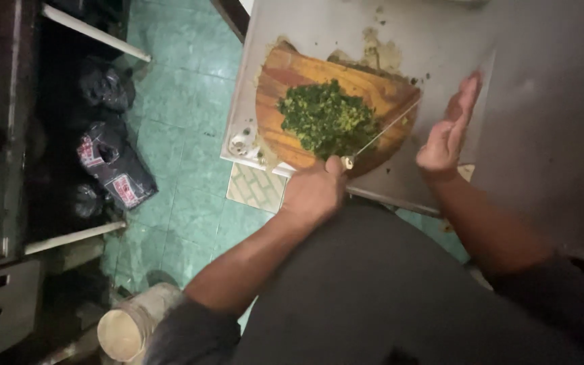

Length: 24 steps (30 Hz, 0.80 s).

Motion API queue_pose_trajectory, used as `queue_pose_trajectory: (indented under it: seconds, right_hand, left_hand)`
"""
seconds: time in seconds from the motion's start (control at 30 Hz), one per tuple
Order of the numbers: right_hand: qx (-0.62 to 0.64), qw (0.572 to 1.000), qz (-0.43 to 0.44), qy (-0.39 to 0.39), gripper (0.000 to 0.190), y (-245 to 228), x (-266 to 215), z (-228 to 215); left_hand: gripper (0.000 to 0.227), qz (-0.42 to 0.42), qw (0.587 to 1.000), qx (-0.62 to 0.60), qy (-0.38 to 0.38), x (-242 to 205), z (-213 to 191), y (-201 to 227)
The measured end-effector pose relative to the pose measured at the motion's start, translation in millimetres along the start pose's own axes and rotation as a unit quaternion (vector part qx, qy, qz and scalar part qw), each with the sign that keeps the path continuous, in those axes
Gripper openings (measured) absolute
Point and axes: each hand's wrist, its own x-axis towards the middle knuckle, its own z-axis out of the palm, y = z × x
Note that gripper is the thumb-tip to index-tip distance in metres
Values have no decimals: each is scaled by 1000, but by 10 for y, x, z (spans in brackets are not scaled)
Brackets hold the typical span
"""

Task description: Chopping green leafy vegetables on a wooden cutting board with a kitchen knife.

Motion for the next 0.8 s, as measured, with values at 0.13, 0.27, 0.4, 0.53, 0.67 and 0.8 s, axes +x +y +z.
queue_pose_trajectory:
  seconds: [0.13, 0.27, 0.4, 0.53, 0.67, 0.8]
  right_hand:
    - [-150, 965, -216, -16, 63, -56, 32, 81]
    - [-305, 910, -242, -140, 69, -526, -200, 279]
    - [-419, 854, -39, -304, 82, -570, -353, 649]
    - [-439, 866, -47, -236, 87, -769, -243, 905]
    - [-455, 863, -53, -213, 90, -520, -340, 1191]
    - [-483, 845, 51, -224, 101, -615, -242, 1292]
  left_hand:
    - [16, 45, 996, 73, 22, 2, -91, -281]
    - [14, 166, 977, 110, 75, 31, -514, -702]
    - [15, 205, 968, 143, 27, 253, -731, -1009]
    - [29, 249, 962, 113, 1, 394, -1210, -1127]
    - [28, 287, 950, 120, 6, 716, -900, -1607]
    - [11, 336, 929, 140, 69, 832, -1063, -1655]
